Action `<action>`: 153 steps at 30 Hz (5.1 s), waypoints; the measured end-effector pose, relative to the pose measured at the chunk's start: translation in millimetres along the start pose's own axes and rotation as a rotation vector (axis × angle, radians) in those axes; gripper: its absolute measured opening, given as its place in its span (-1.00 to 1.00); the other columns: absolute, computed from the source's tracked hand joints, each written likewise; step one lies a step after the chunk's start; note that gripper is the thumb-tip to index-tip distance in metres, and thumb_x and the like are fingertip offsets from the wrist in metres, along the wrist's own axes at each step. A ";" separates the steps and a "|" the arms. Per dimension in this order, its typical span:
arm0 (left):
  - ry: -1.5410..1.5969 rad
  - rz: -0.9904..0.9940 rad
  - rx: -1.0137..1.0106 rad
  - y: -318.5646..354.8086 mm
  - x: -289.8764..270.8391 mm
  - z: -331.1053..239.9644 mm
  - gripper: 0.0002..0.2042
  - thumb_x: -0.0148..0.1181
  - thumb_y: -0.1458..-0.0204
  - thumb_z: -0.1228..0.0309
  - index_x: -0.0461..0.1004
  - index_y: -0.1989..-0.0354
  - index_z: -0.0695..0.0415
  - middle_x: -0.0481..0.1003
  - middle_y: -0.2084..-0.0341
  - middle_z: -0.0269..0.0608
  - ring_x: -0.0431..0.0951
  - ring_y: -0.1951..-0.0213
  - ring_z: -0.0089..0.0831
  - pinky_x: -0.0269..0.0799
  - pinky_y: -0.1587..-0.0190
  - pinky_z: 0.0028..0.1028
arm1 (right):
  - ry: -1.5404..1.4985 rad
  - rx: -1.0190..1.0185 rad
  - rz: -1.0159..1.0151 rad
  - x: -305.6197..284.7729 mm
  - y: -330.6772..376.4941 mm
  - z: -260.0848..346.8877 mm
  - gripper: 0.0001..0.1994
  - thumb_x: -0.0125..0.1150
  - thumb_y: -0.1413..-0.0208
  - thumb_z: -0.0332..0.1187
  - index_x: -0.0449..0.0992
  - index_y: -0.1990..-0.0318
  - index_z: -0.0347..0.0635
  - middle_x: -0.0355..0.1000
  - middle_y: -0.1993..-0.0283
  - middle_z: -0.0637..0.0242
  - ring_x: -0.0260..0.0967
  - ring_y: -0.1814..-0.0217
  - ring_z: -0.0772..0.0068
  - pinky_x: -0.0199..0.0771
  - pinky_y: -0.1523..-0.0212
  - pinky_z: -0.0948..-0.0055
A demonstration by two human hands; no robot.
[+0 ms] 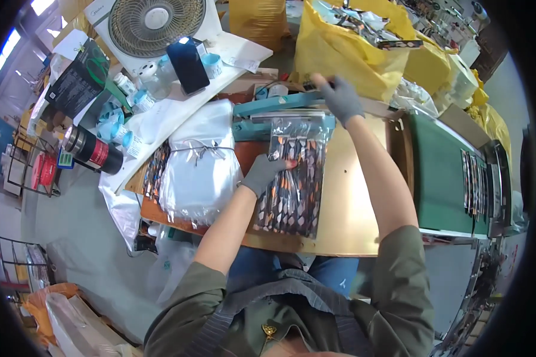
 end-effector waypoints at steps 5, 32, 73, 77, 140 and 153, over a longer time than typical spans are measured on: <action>0.179 -0.158 -0.004 -29.7 -41.9 -22.5 -0.57 0.43 0.30 0.36 0.52 0.21 0.29 0.54 0.32 -0.18 0.53 0.33 -0.41 0.44 0.25 -0.44 | 0.108 -0.247 0.142 5.5 -0.1 96.9 -0.67 0.19 0.06 -0.08 0.44 0.28 -0.14 0.42 0.30 0.10 0.41 0.26 0.01 0.41 0.25 0.18; -0.769 -0.342 0.514 21.6 -173.9 -67.5 -0.78 0.13 -0.04 0.35 0.44 0.29 0.30 0.45 0.40 -0.25 0.40 0.40 -0.44 0.35 0.28 -0.49 | 0.040 -0.210 0.324 -28.4 312.8 -87.1 -0.33 -0.11 -0.14 0.06 0.07 -0.26 -0.26 0.06 -0.28 -0.03 -0.09 -0.37 -0.04 -0.19 -0.34 0.11; -0.579 0.028 0.800 174.1 108.2 -103.2 -0.64 0.01 -0.11 0.33 0.35 -0.03 0.25 0.46 0.18 -0.15 0.42 0.07 -0.42 0.27 -0.04 -0.42 | 0.309 -0.331 0.339 -83.4 350.7 -78.6 -0.31 -0.04 -0.07 0.11 0.16 -0.19 -0.27 0.08 -0.26 -0.09 -0.06 -0.35 -0.05 -0.16 -0.33 0.04; -0.757 0.035 0.588 65.3 140.7 -1.2 -0.59 0.01 -0.10 0.18 0.39 0.02 0.27 0.44 0.09 -0.02 0.40 0.01 -0.27 0.25 -0.07 -0.35 | 0.252 -0.291 0.322 -92.7 343.9 -72.5 -0.35 -0.04 -0.06 0.09 0.21 -0.16 -0.26 0.08 -0.26 -0.09 -0.05 -0.34 -0.08 -0.14 -0.33 0.05; -1.310 -0.411 0.564 1.0 110.9 51.6 -0.45 -0.20 -0.19 0.04 0.19 -0.14 0.28 0.22 -0.14 0.12 0.24 -0.13 0.03 0.23 -0.08 -0.22 | 0.178 -0.321 0.263 -74.7 357.5 -84.9 -0.34 -0.02 -0.03 0.08 0.23 -0.13 -0.29 0.09 -0.25 -0.08 -0.01 -0.31 -0.09 -0.11 -0.29 -0.02; -1.336 -0.354 0.675 12.6 133.7 39.2 -0.51 -0.06 -0.13 0.18 0.20 -0.11 0.31 0.20 -0.11 0.24 0.19 -0.14 0.13 0.12 -0.16 -0.14 | 0.480 -0.128 -0.487 -369.6 115.0 -238.1 -0.47 0.27 0.07 -0.22 0.34 -0.05 -0.30 0.31 -0.09 -0.03 0.22 -0.17 -0.06 0.20 -0.17 0.16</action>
Point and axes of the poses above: each hand's wrist, its own y-axis away from the middle knuckle, its own x-axis out of the palm, z = x × y, the point moved 10 cm from there along -y, towards the middle knuckle
